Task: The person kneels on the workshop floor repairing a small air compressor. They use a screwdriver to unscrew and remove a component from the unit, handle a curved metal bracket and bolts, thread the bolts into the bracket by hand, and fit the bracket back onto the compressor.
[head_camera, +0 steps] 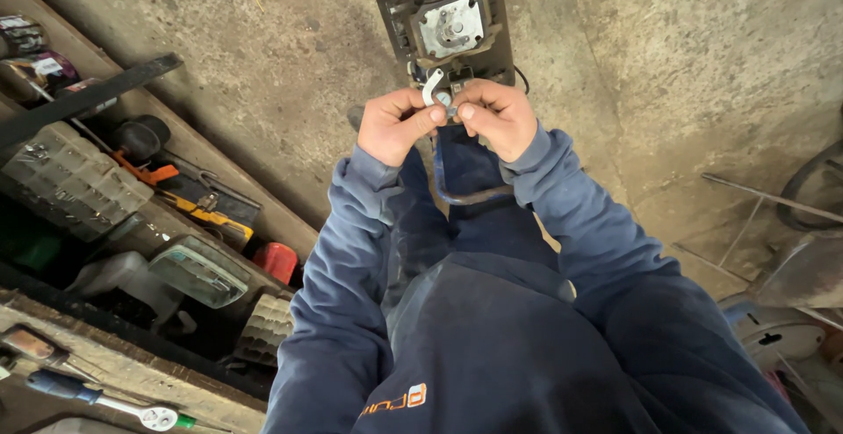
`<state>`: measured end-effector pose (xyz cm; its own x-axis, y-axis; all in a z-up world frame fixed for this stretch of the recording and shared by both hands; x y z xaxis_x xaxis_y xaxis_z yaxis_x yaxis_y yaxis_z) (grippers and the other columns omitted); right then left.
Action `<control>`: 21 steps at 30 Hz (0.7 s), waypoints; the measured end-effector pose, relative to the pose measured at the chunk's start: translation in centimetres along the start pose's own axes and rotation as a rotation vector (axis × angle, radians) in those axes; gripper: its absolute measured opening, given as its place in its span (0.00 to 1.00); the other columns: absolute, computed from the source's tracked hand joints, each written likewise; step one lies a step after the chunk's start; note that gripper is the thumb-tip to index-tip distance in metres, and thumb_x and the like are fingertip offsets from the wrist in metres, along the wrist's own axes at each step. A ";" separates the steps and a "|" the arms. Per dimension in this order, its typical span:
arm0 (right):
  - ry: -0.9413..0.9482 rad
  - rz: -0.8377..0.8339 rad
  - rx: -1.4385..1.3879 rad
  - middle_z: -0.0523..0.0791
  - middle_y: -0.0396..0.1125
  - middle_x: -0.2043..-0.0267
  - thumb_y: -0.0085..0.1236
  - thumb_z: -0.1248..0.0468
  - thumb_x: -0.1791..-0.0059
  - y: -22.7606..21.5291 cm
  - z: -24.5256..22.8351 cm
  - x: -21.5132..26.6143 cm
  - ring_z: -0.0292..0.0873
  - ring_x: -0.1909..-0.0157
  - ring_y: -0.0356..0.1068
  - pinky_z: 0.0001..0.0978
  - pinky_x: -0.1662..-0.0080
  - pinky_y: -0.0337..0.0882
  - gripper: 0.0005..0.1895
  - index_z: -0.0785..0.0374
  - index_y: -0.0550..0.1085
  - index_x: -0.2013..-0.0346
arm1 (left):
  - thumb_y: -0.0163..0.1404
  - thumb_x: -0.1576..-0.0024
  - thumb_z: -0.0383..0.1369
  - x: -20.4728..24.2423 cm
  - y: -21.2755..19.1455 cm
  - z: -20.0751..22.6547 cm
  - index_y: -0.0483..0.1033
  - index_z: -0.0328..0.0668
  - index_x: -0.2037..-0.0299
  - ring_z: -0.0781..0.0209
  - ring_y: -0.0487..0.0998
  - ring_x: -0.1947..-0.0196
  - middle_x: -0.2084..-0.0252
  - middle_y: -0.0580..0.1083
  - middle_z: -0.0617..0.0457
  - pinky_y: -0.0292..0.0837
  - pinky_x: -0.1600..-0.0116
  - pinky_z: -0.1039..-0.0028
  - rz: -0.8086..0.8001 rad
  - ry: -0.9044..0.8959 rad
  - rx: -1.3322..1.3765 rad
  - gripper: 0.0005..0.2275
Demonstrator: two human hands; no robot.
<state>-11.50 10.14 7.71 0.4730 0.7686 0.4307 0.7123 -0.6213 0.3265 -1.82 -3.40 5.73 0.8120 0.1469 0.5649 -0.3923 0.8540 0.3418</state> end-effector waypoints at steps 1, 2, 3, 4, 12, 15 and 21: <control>0.001 0.000 0.000 0.41 0.66 0.63 0.53 0.63 0.43 0.0 0.1 0.1 0.32 0.66 0.65 0.26 0.62 0.66 0.10 0.70 0.74 0.59 | 0.58 0.38 0.29 0.0 -0.1 0.0 0.80 0.32 0.60 0.71 0.76 0.67 0.65 0.79 0.55 0.73 0.59 0.79 0.001 -0.001 0.001 0.06; -0.008 -0.002 0.005 0.41 0.66 0.63 0.53 0.64 0.43 0.0 0.1 0.2 0.33 0.66 0.65 0.26 0.62 0.65 0.10 0.70 0.74 0.59 | 0.58 0.38 0.29 0.1 0.0 0.1 0.80 0.32 0.58 0.71 0.76 0.66 0.64 0.79 0.55 0.73 0.59 0.78 -0.015 0.010 0.014 0.06; -0.020 -0.002 0.012 0.42 0.65 0.64 0.54 0.64 0.43 -0.1 0.0 0.2 0.33 0.66 0.64 0.26 0.62 0.64 0.10 0.70 0.75 0.59 | 0.58 0.38 0.28 0.0 0.1 0.2 0.80 0.31 0.57 0.71 0.76 0.65 0.64 0.79 0.54 0.74 0.58 0.78 -0.033 0.022 0.027 0.06; -0.021 0.000 0.012 0.42 0.65 0.64 0.54 0.64 0.43 -0.1 0.0 0.3 0.33 0.66 0.64 0.26 0.62 0.64 0.10 0.70 0.75 0.59 | 0.58 0.38 0.28 0.1 0.2 0.3 0.80 0.31 0.57 0.71 0.76 0.65 0.64 0.79 0.54 0.74 0.58 0.78 -0.035 0.022 0.027 0.06; -0.135 -0.010 0.118 0.44 0.68 0.60 0.56 0.66 0.44 -0.2 -1.5 0.1 0.34 0.64 0.66 0.27 0.61 0.67 0.08 0.70 0.76 0.59 | 0.59 0.39 0.27 0.2 -0.1 0.3 0.80 0.31 0.56 0.72 0.76 0.65 0.64 0.79 0.55 0.73 0.58 0.79 -0.018 0.049 0.005 0.06; -0.169 0.003 0.239 0.45 0.69 0.61 0.58 0.67 0.45 -0.1 -2.5 0.0 0.35 0.63 0.66 0.28 0.60 0.66 0.07 0.70 0.78 0.57 | 0.59 0.39 0.27 0.5 -0.3 0.5 0.81 0.31 0.58 0.72 0.75 0.66 0.66 0.78 0.55 0.72 0.59 0.79 0.015 0.066 -0.052 0.05; -0.047 0.002 0.088 0.42 0.70 0.60 0.56 0.65 0.44 -0.7 -1.0 0.1 0.33 0.62 0.68 0.27 0.58 0.68 0.09 0.70 0.77 0.55 | 0.59 0.39 0.27 1.0 -0.9 0.1 0.81 0.32 0.59 0.72 0.76 0.65 0.65 0.79 0.56 0.73 0.58 0.79 0.034 0.058 -0.036 0.05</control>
<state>-12.45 10.51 8.41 0.4965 0.7750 0.3911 0.7531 -0.6086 0.2499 -0.67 -4.11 6.11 0.8228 0.2037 0.5306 -0.4049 0.8652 0.2956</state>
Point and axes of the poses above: each hand's wrist, its own x-axis away from the middle knuckle, its own y-axis out of the palm, z = x × y, the point moved 8 cm from there along -x, towards the middle knuckle
